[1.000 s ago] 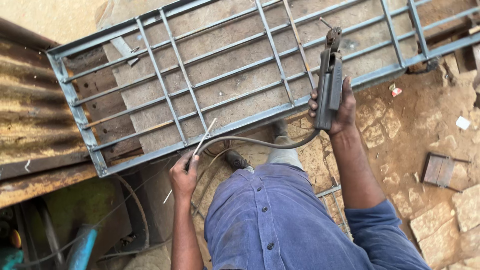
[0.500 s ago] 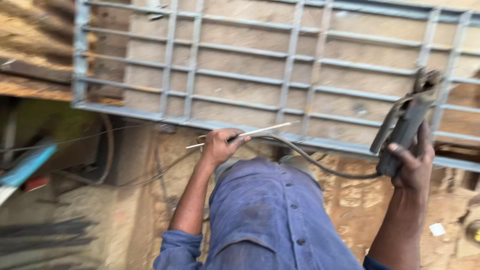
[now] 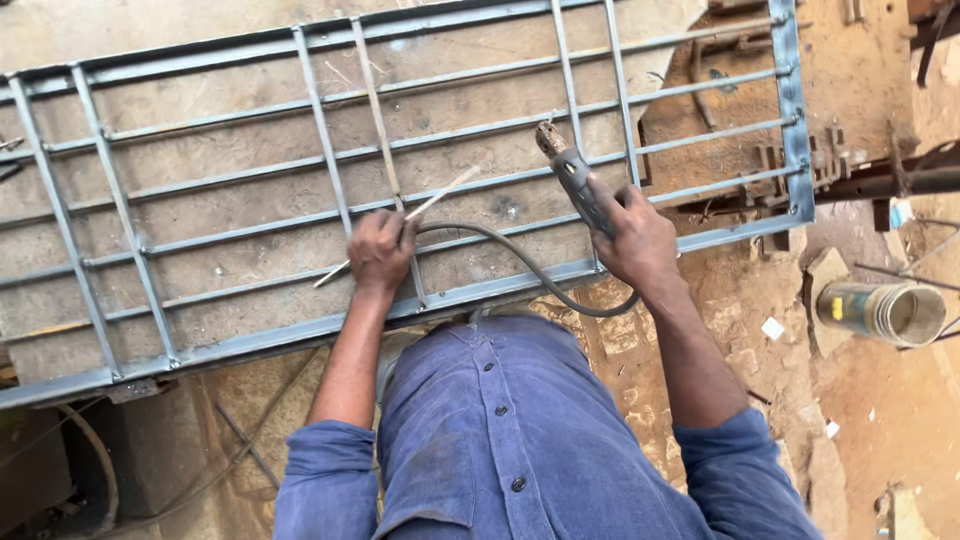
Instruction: The person uses a welding tool to join metal bars together on a frame, applying heat to several joint intersections while holding the bars in place.
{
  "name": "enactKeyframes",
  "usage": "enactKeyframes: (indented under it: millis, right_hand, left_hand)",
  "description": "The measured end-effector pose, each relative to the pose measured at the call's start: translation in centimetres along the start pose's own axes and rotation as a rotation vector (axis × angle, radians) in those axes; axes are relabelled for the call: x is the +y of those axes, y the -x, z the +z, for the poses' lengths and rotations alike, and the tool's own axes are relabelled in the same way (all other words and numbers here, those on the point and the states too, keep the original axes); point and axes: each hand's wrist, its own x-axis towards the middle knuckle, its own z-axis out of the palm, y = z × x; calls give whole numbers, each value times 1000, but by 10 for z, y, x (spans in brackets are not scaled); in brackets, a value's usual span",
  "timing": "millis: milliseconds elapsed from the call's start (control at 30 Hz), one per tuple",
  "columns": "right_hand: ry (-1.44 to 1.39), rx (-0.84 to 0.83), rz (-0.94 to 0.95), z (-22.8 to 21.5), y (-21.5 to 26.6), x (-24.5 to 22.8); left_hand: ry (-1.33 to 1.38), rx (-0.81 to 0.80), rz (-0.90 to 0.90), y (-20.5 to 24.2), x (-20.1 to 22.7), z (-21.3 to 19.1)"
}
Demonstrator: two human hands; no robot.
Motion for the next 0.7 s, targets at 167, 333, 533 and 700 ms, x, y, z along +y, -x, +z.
enactKeyframes:
  millis: [167,333,533,700]
  right_hand:
    - [54,23,6,14,-7,12]
    - [33,-16,24,27,-9,24]
    - [16,30,-15,31,-11,27]
    - [-26,93,-35,29,-17,29]
  left_hand:
    - [-48,53,-114,2,-8,2]
    - [-230,45,-40,1,-5,1]
    - [-282,32,-28,0,-3,-3]
    - [-324,9,-63,3,-3,1]
